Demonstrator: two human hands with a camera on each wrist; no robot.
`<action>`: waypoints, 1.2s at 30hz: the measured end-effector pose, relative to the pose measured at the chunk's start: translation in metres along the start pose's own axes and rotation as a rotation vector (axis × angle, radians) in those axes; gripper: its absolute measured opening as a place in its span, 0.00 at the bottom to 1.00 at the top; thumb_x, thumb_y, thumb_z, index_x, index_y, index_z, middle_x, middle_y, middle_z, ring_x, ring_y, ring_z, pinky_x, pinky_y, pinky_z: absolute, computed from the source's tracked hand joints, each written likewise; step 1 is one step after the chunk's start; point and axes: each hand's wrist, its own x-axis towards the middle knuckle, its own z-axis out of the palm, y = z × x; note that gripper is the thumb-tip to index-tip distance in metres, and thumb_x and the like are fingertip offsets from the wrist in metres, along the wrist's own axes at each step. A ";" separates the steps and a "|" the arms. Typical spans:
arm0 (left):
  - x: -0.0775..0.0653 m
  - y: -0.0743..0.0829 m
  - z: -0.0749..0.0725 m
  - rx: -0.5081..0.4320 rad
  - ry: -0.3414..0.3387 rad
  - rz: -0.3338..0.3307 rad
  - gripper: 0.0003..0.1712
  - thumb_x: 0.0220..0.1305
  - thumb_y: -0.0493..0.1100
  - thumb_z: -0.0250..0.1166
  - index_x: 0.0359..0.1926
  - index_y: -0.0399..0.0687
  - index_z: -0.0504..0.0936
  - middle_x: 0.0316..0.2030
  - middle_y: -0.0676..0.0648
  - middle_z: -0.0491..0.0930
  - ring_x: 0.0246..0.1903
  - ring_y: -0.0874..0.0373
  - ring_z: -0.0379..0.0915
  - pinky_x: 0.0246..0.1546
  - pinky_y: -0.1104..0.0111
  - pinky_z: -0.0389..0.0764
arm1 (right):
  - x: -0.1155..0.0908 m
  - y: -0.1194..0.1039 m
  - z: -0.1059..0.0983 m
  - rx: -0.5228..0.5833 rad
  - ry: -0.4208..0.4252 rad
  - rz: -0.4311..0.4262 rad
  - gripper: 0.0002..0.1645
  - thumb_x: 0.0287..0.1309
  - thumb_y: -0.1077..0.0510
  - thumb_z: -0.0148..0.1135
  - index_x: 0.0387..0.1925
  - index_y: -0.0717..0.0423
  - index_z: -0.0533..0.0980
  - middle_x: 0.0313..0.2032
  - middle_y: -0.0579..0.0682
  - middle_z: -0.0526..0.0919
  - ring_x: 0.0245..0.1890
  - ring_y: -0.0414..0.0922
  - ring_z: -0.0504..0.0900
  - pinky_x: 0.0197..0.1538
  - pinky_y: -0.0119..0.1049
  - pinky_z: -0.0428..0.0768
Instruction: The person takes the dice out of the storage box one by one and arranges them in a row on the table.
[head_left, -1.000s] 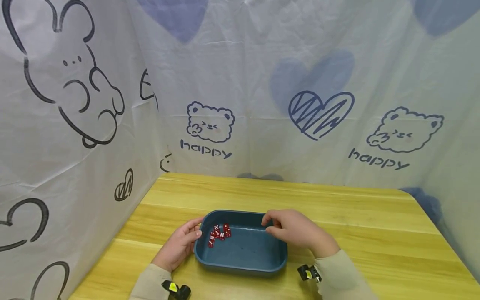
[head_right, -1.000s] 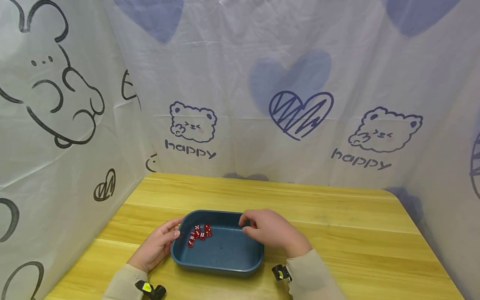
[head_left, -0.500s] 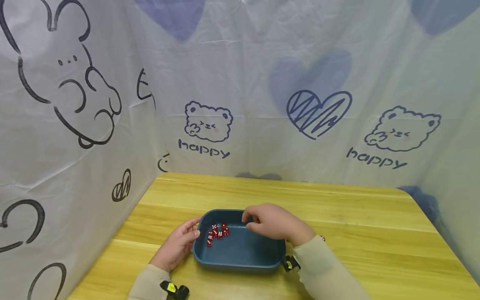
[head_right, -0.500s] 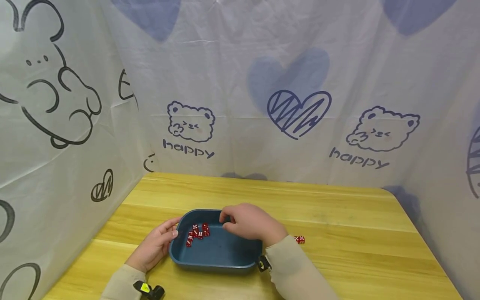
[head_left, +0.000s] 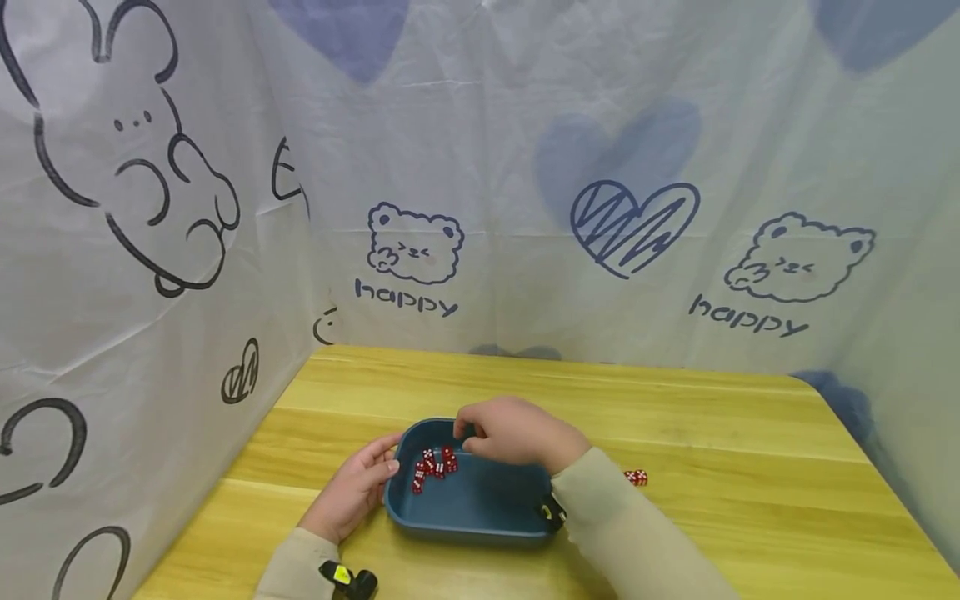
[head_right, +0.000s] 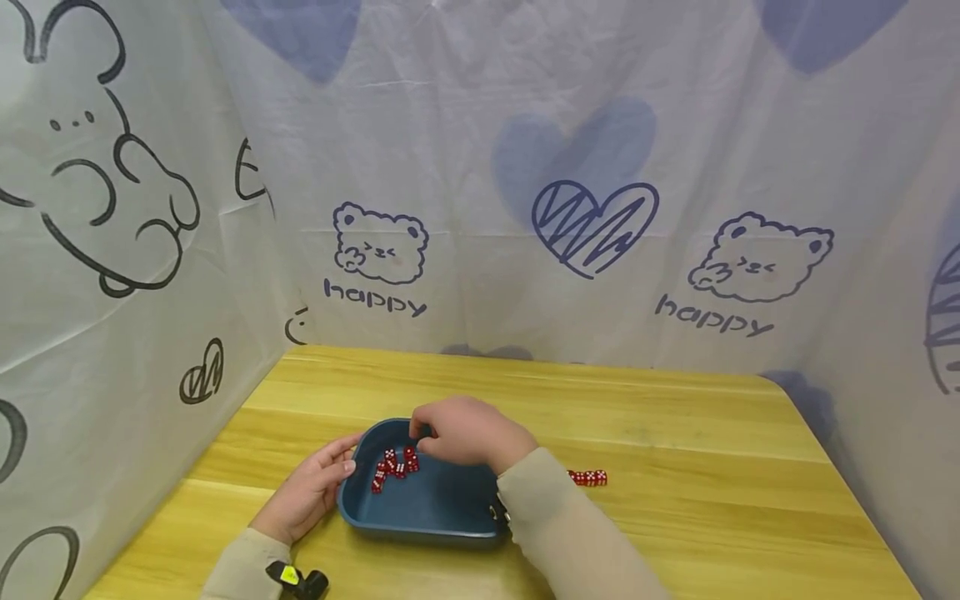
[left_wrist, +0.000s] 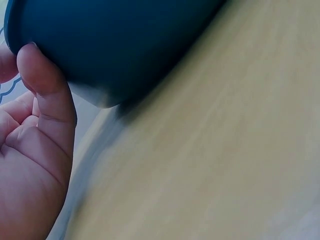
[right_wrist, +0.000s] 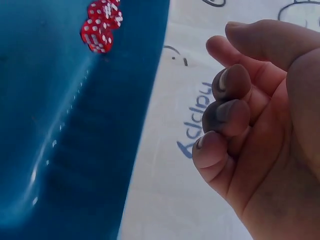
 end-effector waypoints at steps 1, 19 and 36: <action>0.000 0.000 0.000 0.001 -0.002 -0.001 0.33 0.76 0.36 0.54 0.76 0.33 0.55 0.49 0.39 0.72 0.36 0.57 0.73 0.31 0.72 0.77 | 0.003 -0.001 0.002 -0.013 -0.008 -0.007 0.10 0.67 0.51 0.63 0.49 0.42 0.82 0.32 0.35 0.78 0.30 0.37 0.75 0.38 0.34 0.76; 0.001 -0.001 -0.001 -0.007 -0.024 0.006 0.33 0.76 0.37 0.54 0.76 0.33 0.54 0.51 0.36 0.71 0.36 0.57 0.73 0.30 0.72 0.76 | 0.034 0.011 0.053 -0.043 -0.125 0.096 0.22 0.67 0.49 0.64 0.61 0.38 0.78 0.50 0.39 0.82 0.42 0.39 0.78 0.52 0.40 0.78; 0.001 -0.003 -0.002 -0.011 -0.015 0.003 0.33 0.76 0.36 0.54 0.76 0.33 0.55 0.50 0.37 0.71 0.37 0.57 0.73 0.31 0.72 0.77 | 0.033 0.020 0.061 -0.049 -0.157 0.150 0.24 0.64 0.58 0.62 0.60 0.32 0.78 0.51 0.40 0.81 0.41 0.40 0.75 0.47 0.38 0.76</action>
